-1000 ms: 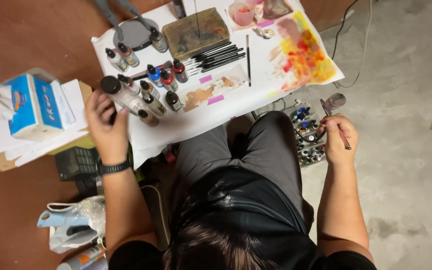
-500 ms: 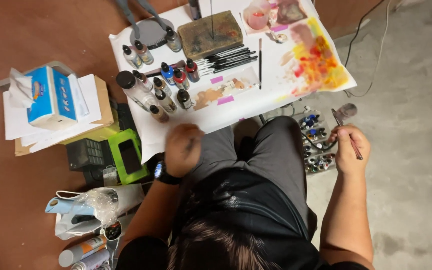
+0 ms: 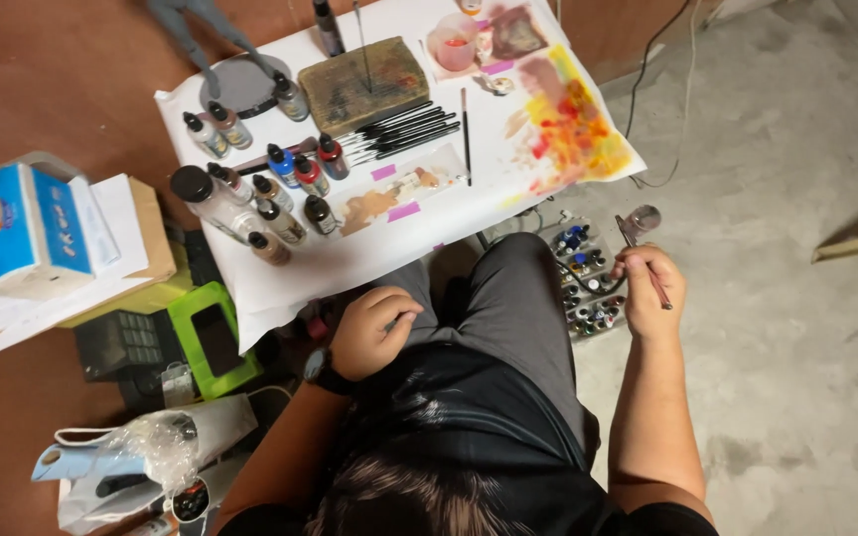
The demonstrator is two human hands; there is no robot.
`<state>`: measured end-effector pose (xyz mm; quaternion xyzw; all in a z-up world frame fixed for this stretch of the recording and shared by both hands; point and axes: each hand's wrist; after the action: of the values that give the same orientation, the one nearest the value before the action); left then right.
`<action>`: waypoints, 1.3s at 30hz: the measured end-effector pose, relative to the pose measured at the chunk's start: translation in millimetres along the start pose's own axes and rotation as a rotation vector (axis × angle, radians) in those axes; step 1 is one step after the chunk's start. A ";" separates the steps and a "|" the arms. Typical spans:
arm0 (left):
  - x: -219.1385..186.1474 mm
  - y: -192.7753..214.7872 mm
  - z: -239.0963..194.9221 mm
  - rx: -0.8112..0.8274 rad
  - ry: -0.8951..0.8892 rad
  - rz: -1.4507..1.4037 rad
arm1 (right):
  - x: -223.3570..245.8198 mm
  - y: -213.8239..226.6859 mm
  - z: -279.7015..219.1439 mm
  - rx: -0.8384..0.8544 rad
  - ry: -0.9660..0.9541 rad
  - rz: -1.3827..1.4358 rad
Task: Using an airbrush to apply paint to a small model head, including mixing paint and cleaning the tool.
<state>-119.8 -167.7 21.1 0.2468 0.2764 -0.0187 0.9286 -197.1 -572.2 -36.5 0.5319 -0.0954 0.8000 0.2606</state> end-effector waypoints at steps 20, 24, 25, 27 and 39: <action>9.7 -16.5 -21.3 0.157 0.096 -0.036 | 26.3 -8.2 -2.1 0.059 0.200 -0.100; 13.1 -17.3 -23.3 0.201 0.114 -0.009 | 19.6 1.1 -7.7 0.120 0.194 -0.118; 12.0 -9.7 -27.7 0.214 0.110 0.013 | 11.9 -4.8 -2.9 0.167 0.171 -0.127; 7.7 5.2 -22.7 0.212 0.070 0.059 | -28.4 15.2 -13.0 0.125 0.116 -0.147; 102.6 269.7 -69.5 -0.596 0.215 0.878 | -95.7 33.1 -25.1 -0.074 -0.153 0.124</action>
<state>-21.9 111.9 37.9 0.0654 0.2340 0.4756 0.8454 -205.8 -619.5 -129.1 0.5745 -0.1773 0.7676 0.2218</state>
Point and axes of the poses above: each hand's wrist, its own z-axis towards the middle knuckle, its own y-axis out of the back of the hand, x = y × z, and after that the axes turned 7 degrees about -y, right-handed
